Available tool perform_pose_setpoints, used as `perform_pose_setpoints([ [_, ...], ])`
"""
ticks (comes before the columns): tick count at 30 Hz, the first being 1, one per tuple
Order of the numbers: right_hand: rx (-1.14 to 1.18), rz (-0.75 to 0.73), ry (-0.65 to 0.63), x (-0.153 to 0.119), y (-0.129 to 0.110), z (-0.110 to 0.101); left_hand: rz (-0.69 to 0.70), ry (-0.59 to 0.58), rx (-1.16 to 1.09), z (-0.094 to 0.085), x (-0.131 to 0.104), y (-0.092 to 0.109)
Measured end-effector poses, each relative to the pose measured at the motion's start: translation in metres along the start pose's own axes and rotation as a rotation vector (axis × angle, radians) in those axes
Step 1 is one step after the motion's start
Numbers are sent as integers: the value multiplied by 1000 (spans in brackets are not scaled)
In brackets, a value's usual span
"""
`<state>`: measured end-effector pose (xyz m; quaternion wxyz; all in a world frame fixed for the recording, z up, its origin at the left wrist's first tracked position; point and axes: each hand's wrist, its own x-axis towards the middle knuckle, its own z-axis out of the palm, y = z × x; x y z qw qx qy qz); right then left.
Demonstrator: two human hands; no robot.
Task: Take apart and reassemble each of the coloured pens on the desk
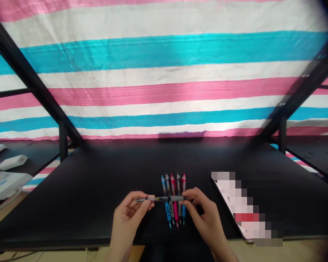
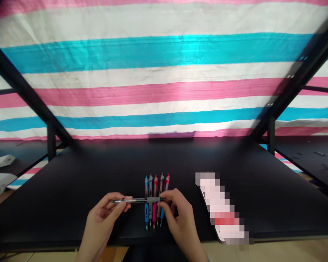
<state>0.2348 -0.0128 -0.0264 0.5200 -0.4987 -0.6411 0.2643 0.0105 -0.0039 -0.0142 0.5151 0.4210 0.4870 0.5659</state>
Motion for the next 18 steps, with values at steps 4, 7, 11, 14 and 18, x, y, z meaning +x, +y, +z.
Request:
perform_pose_setpoints([
  [4,-112,-121,-29,1,-3,1,11,13,29,0,1,0],
  [7,-190,-190,-65,2,-4,1,22,29,47,1,0,1],
  [11,-226,-182,-92,2,-4,0,30,33,58,2,-3,2],
  [14,-197,-136,-81,1,-3,0,44,30,69,2,-4,3],
  [18,-131,-60,-75,1,-4,0,62,28,52,7,-3,3],
])
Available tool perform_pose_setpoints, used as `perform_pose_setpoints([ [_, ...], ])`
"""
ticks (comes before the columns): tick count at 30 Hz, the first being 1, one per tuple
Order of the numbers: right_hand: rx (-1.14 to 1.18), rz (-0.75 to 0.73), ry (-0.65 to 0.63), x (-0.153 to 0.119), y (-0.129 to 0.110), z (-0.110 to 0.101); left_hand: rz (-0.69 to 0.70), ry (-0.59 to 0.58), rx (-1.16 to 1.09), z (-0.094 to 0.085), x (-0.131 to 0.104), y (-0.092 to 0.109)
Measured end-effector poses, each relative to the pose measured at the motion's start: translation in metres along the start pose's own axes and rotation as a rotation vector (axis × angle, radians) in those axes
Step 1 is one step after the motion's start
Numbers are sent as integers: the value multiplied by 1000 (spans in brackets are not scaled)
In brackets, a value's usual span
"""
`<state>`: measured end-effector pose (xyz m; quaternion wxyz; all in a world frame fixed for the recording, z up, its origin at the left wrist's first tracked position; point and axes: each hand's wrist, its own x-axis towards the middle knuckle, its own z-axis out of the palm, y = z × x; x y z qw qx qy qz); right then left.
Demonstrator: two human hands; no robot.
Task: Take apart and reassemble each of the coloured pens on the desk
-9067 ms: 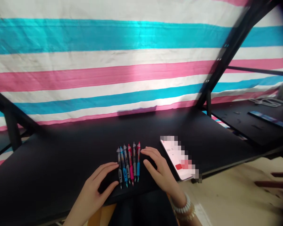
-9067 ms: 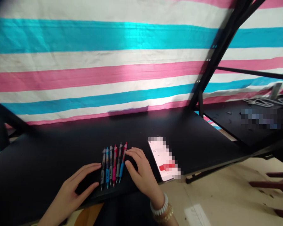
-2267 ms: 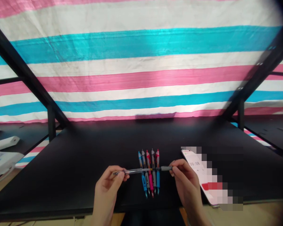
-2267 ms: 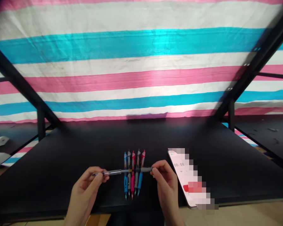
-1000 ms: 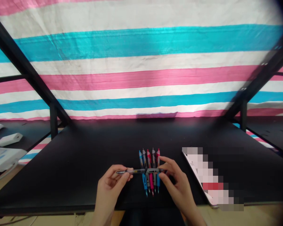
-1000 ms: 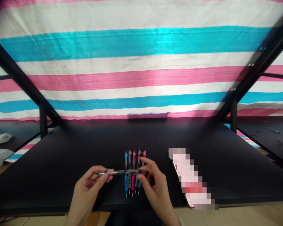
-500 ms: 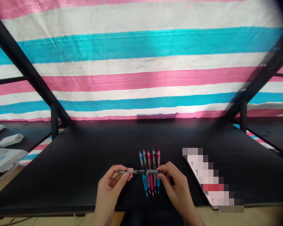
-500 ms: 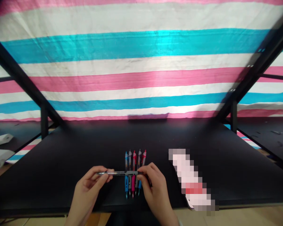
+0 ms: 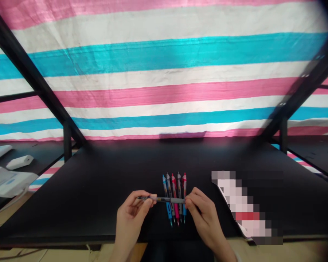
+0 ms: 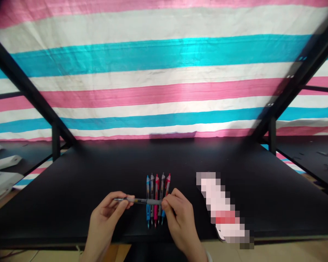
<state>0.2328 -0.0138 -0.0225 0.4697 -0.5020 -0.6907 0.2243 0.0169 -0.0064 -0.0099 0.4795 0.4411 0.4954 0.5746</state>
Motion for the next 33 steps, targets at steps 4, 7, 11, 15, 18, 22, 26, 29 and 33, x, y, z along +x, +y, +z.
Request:
perform_pose_setpoints([
  [4,37,48,-50,2,-3,0,46,18,-137,14,3,2],
  [7,71,25,-90,2,-4,-2,75,28,-250,24,6,8],
  [11,148,22,-60,-1,-1,-2,58,99,-364,24,13,17],
  [15,190,101,-12,-5,5,-1,53,128,-355,12,15,21],
  [18,167,141,14,-6,6,1,34,122,-342,4,11,20],
  [22,145,189,55,-6,3,1,31,83,-305,1,6,19],
  [26,131,188,47,-6,2,1,49,35,-283,1,7,18],
  [29,131,181,37,-5,1,1,73,14,-273,3,9,18],
  [33,122,175,40,-4,2,1,54,22,-248,4,12,21],
])
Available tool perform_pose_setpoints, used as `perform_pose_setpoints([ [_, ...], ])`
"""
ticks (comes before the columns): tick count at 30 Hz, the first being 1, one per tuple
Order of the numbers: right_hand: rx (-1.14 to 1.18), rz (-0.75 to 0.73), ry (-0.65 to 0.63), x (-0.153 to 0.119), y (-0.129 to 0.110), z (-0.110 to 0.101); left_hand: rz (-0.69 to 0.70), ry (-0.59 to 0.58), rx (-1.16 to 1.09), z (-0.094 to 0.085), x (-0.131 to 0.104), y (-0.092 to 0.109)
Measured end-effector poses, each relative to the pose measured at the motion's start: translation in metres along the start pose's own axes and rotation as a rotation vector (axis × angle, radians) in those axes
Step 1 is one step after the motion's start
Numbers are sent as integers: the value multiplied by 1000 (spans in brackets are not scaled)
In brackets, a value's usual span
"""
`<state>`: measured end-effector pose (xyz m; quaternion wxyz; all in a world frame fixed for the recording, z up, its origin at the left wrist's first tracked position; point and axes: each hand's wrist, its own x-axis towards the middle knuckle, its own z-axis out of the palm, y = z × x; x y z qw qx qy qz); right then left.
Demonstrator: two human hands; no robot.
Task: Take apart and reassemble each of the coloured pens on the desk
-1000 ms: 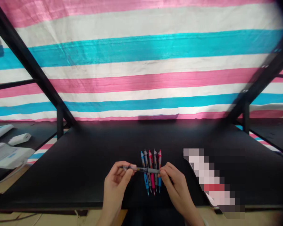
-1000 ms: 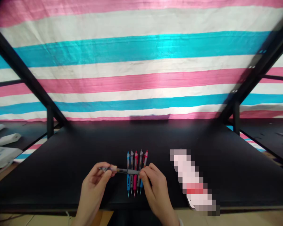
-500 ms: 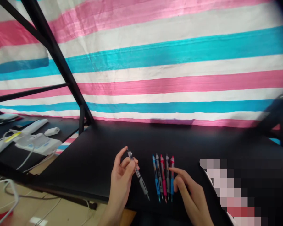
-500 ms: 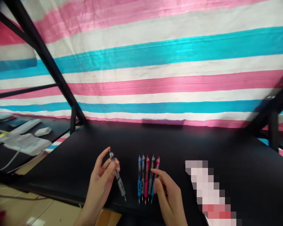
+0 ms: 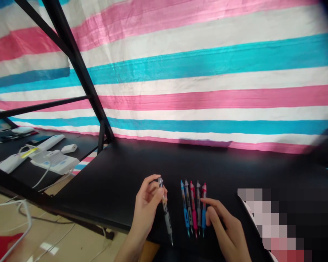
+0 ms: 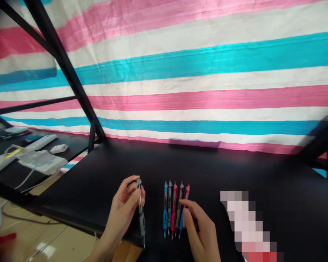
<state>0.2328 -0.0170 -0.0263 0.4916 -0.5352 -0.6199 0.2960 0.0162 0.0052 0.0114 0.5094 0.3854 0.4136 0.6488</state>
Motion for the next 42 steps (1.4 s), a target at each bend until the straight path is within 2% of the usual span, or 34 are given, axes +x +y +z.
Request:
perform_pose_setpoints([
  [16,18,-3,1,0,-2,0,26,-63,127,-13,16,6],
  [24,11,-19,5,1,-1,0,15,-80,179,-18,24,17],
  [30,2,-4,11,1,-2,-1,34,-89,277,-28,35,23],
  [37,8,-32,14,1,-5,-2,-2,-112,656,-50,56,27],
  [42,-5,-49,14,3,-7,-2,49,-51,859,-67,66,18],
])
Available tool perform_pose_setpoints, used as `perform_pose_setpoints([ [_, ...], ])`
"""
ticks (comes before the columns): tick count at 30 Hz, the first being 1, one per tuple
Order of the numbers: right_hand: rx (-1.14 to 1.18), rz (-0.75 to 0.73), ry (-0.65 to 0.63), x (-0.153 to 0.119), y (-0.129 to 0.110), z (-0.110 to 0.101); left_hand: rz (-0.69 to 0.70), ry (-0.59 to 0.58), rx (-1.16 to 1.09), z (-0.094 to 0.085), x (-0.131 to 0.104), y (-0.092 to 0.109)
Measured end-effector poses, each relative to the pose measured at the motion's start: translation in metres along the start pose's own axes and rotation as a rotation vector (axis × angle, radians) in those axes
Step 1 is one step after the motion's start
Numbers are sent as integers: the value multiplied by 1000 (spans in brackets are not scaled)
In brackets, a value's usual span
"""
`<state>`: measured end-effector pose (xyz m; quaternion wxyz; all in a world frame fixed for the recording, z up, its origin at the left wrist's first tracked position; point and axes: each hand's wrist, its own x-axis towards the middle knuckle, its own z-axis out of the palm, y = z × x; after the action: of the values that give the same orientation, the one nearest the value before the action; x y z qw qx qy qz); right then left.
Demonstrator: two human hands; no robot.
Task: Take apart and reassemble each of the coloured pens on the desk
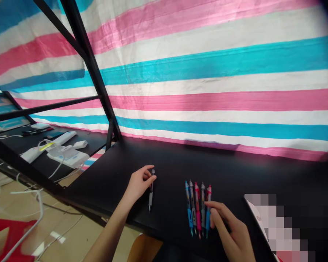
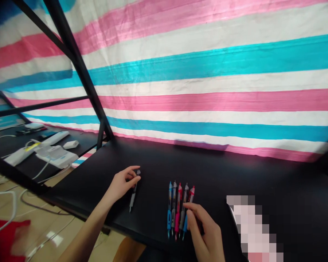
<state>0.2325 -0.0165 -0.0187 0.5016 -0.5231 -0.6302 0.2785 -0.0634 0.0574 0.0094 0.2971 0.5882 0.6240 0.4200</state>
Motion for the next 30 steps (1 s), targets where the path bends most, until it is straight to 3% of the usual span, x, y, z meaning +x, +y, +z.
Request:
perform_pose_setpoints([
  [11,27,31,-5,-1,4,0,74,82,278,1,-2,-13],
  [14,58,57,7,-1,6,1,120,130,310,2,-8,-8],
  [17,103,81,26,-1,7,2,217,180,332,16,-22,7],
  [18,115,87,28,-1,7,2,288,163,333,23,-28,12],
  [20,133,99,28,0,7,2,606,-30,385,41,-40,23],
  [21,142,105,26,0,7,2,715,-147,416,50,-45,26],
  [23,159,116,24,1,8,1,863,-274,459,65,-52,30],
  [26,187,131,27,2,9,1,918,-311,517,74,-54,27],
  [30,208,134,16,2,11,0,945,-276,610,71,-48,21],
])
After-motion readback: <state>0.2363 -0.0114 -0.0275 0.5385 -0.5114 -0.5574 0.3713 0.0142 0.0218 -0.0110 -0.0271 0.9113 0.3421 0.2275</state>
